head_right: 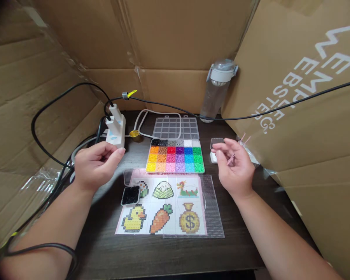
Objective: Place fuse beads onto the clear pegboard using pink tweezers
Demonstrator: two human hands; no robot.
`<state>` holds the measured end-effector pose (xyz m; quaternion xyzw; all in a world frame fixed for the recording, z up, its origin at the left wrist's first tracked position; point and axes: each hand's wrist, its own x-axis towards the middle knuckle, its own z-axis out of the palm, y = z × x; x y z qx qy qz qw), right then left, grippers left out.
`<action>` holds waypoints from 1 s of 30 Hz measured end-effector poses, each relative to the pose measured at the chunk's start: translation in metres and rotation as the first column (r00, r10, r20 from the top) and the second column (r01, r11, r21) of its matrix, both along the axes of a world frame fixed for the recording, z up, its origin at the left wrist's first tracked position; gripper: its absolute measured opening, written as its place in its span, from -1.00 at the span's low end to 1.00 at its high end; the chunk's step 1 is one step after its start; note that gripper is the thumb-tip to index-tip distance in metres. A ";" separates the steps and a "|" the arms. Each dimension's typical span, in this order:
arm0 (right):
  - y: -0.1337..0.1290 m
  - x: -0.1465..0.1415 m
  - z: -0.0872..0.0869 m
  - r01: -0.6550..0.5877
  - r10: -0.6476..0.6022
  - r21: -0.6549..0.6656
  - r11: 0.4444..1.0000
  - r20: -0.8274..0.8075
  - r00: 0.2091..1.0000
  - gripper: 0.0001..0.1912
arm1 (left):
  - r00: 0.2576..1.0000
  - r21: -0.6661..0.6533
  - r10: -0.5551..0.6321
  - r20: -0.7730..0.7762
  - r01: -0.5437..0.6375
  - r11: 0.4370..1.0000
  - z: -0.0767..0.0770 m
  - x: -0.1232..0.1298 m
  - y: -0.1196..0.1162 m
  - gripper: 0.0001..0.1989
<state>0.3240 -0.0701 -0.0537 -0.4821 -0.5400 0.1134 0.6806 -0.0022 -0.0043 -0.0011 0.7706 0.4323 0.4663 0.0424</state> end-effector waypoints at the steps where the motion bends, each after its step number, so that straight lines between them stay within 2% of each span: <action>1: -0.001 -0.001 0.000 0.032 -0.032 0.016 0.999 0.000 1.000 -0.69 | 1.000 0.002 0.000 0.003 0.000 1.000 0.000 0.000 0.000 -0.77; 3: -0.002 -0.002 0.001 0.068 -0.068 0.032 0.997 -0.018 0.998 -0.74 | 1.000 -0.002 -0.001 0.009 0.001 1.000 -0.001 0.000 0.000 -0.78; 5: -0.005 -0.003 0.002 0.037 -0.035 0.027 0.999 -0.069 0.997 -0.68 | 1.000 -0.007 -0.003 0.012 0.003 1.000 -0.001 0.000 0.000 -0.79; 9: -0.010 -0.002 0.006 -0.167 0.168 0.024 0.986 -0.205 0.964 -0.56 | 1.000 0.001 -0.003 0.008 0.003 1.000 -0.002 0.000 0.001 -0.78; 13: -0.013 0.002 0.010 -0.411 0.389 -0.009 0.912 -0.298 0.872 -0.44 | 1.000 0.005 -0.006 0.002 0.006 1.000 -0.001 0.000 0.001 -0.78; 16: -0.016 0.005 0.012 -0.596 0.550 -0.044 0.802 -0.339 0.764 -0.38 | 1.000 0.001 0.001 -0.001 -0.001 1.000 -0.002 0.000 0.001 -0.78; 20: -0.021 0.007 0.012 -0.820 0.740 -0.094 0.565 -0.382 0.554 -0.26 | 1.000 0.014 0.008 -0.005 -0.008 1.000 -0.002 0.001 0.001 -0.79; 22: -0.022 0.008 0.012 -0.883 0.800 -0.141 0.448 -0.379 0.466 -0.24 | 1.000 0.030 0.013 -0.013 -0.012 0.999 -0.002 0.001 0.001 -0.79; 23: -0.023 0.008 0.012 -0.896 0.820 -0.169 0.412 -0.359 0.445 -0.26 | 1.000 0.036 0.015 -0.016 -0.014 0.999 -0.003 0.002 0.001 -0.79; 25: -0.023 0.007 0.012 -0.889 0.848 -0.221 0.401 -0.278 0.451 -0.37 | 1.000 0.042 0.020 -0.020 -0.019 0.999 -0.003 0.002 0.002 -0.79; 28: -0.022 0.005 0.011 -0.852 0.857 -0.256 0.457 -0.129 0.499 -0.57 | 0.999 0.035 0.035 -0.013 -0.034 0.999 -0.003 0.002 0.002 -0.79; 30: -0.021 0.005 0.010 -0.841 0.855 -0.260 0.475 -0.091 0.511 -0.66 | 0.999 0.032 0.045 -0.007 -0.045 0.998 -0.003 0.002 0.003 -0.79</action>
